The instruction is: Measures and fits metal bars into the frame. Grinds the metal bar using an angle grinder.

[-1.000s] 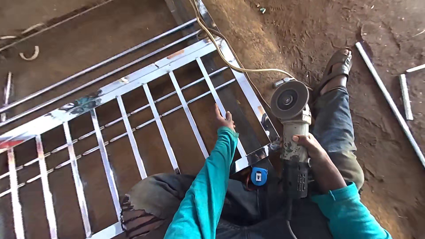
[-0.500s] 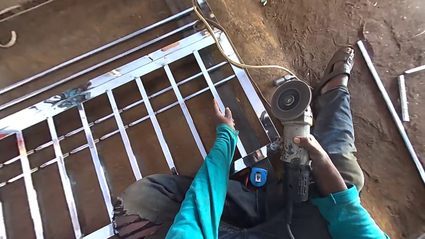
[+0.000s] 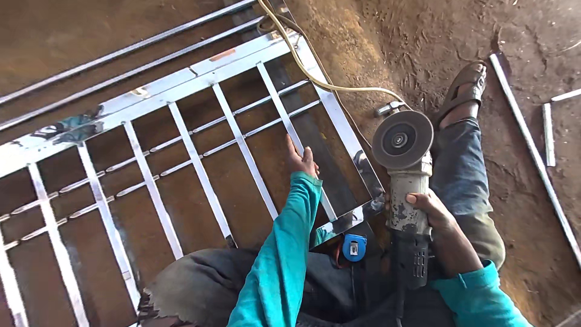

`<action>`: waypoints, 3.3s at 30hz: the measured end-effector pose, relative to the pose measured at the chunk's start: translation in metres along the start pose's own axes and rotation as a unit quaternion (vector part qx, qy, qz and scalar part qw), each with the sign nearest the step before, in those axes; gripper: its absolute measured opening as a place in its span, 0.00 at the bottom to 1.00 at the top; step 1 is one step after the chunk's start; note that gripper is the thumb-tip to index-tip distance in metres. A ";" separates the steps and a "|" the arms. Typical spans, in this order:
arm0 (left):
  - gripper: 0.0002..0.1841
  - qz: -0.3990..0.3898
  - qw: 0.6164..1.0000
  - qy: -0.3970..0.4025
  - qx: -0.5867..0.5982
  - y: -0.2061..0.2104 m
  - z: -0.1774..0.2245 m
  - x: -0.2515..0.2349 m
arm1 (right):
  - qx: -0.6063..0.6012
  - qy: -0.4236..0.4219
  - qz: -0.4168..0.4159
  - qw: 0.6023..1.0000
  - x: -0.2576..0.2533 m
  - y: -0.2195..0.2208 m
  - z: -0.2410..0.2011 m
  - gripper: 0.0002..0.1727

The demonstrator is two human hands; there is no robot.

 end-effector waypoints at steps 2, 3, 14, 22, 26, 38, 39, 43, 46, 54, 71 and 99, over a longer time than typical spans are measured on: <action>0.39 -0.007 0.998 0.015 0.063 -0.002 -0.004 -0.002 | -0.009 -0.008 -0.015 1.000 -0.002 0.000 0.001 0.35; 0.38 -0.015 0.995 0.026 0.093 -0.002 -0.006 -0.004 | -0.013 -0.011 -0.025 1.000 -0.003 0.000 0.002 0.36; 0.19 -0.052 0.985 0.015 0.162 -0.015 -0.004 -0.008 | 0.008 -0.007 -0.006 1.000 -0.004 -0.001 -0.001 0.33; 0.22 0.042 0.988 -0.065 0.130 -0.014 -0.016 -0.018 | 0.025 -0.002 -0.001 1.000 -0.007 0.003 0.000 0.35; 0.21 0.058 0.977 -0.051 0.197 -0.022 0.013 -0.005 | 0.036 -0.014 -0.022 0.999 -0.007 -0.001 -0.001 0.36; 0.25 0.020 0.982 0.027 -0.188 -0.209 0.104 -0.045 | 0.099 -0.029 0.020 0.995 -0.010 -0.004 0.011 0.42; 0.24 -0.007 0.968 0.049 -0.246 -0.226 0.112 -0.053 | 0.104 -0.026 0.024 0.994 -0.011 -0.003 0.013 0.42; 0.23 -0.077 0.898 0.127 -0.415 -0.278 0.118 -0.066 | 0.126 -0.014 0.032 0.991 -0.014 0.002 0.013 0.38; 0.22 -0.143 0.843 0.113 -0.505 -0.306 0.091 -0.045 | 0.139 -0.005 0.020 0.990 -0.018 0.012 0.014 0.38; 0.20 -0.130 0.799 0.274 -0.519 -0.363 -0.017 0.013 | 0.307 0.057 -0.021 0.950 -0.032 0.073 0.019 0.39; 0.27 -0.351 0.722 0.130 -0.582 -0.199 0.017 -0.015 | 0.628 0.122 -0.052 0.767 -0.053 0.135 0.025 0.47; 0.26 -0.289 0.722 0.311 -0.546 -0.202 0.018 -0.012 | 0.656 0.037 -0.029 0.753 -0.050 0.153 0.024 0.48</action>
Point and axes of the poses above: each hand's wrist, its own x-axis away from the middle knuckle, its own y-axis out of the palm, z = x × y, the point moved 5 cm from there along -x, towards the middle knuckle, and after that the axes turned 9 degrees about x, right-handed, at the moved point
